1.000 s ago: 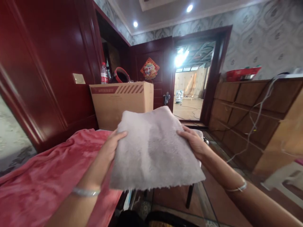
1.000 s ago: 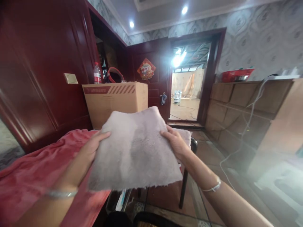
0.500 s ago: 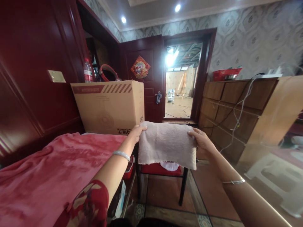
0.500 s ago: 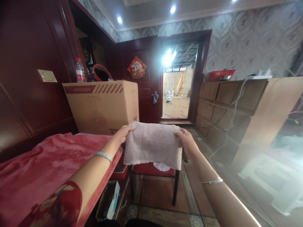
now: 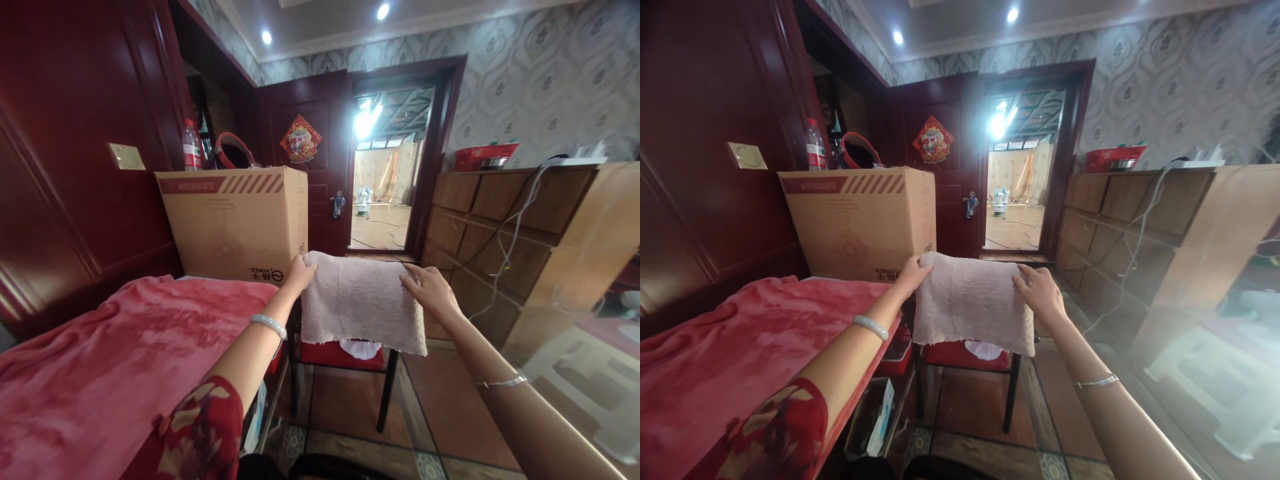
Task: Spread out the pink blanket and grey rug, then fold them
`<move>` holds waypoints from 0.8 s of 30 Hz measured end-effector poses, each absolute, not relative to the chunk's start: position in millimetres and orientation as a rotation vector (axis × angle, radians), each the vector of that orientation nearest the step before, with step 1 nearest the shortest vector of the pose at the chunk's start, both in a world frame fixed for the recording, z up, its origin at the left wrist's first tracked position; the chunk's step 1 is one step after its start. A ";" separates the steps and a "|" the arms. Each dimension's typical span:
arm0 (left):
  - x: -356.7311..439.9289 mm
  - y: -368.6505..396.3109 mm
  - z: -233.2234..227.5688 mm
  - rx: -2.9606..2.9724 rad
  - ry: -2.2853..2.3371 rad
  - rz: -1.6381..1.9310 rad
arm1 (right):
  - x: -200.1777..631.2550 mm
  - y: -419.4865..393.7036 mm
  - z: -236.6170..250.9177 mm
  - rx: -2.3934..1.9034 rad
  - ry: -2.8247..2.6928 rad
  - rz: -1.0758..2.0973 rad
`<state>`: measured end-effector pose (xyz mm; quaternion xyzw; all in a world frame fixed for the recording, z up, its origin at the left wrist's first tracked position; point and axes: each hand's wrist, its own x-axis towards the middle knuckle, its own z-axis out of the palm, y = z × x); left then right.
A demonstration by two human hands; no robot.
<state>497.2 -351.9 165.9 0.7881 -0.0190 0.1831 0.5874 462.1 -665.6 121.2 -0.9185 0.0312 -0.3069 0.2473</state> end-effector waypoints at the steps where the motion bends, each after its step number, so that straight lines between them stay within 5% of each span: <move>1: 497.5 -352.1 166.5 1.877 -0.026 0.468 | 460.6 -665.5 121.2 -2.518 0.075 -0.854; 8: 475.7 -357.0 174.8 2.248 -0.333 0.705 | 458.6 -640.7 134.1 -2.683 -0.342 -1.066; 13: 474.5 -351.5 166.6 2.745 -0.914 0.647 | 469.6 -624.0 146.7 -2.871 -0.871 -0.866; 24: 487.9 -343.8 140.7 2.739 -0.946 0.690 | 478.8 -628.6 134.3 -2.809 -0.950 -0.849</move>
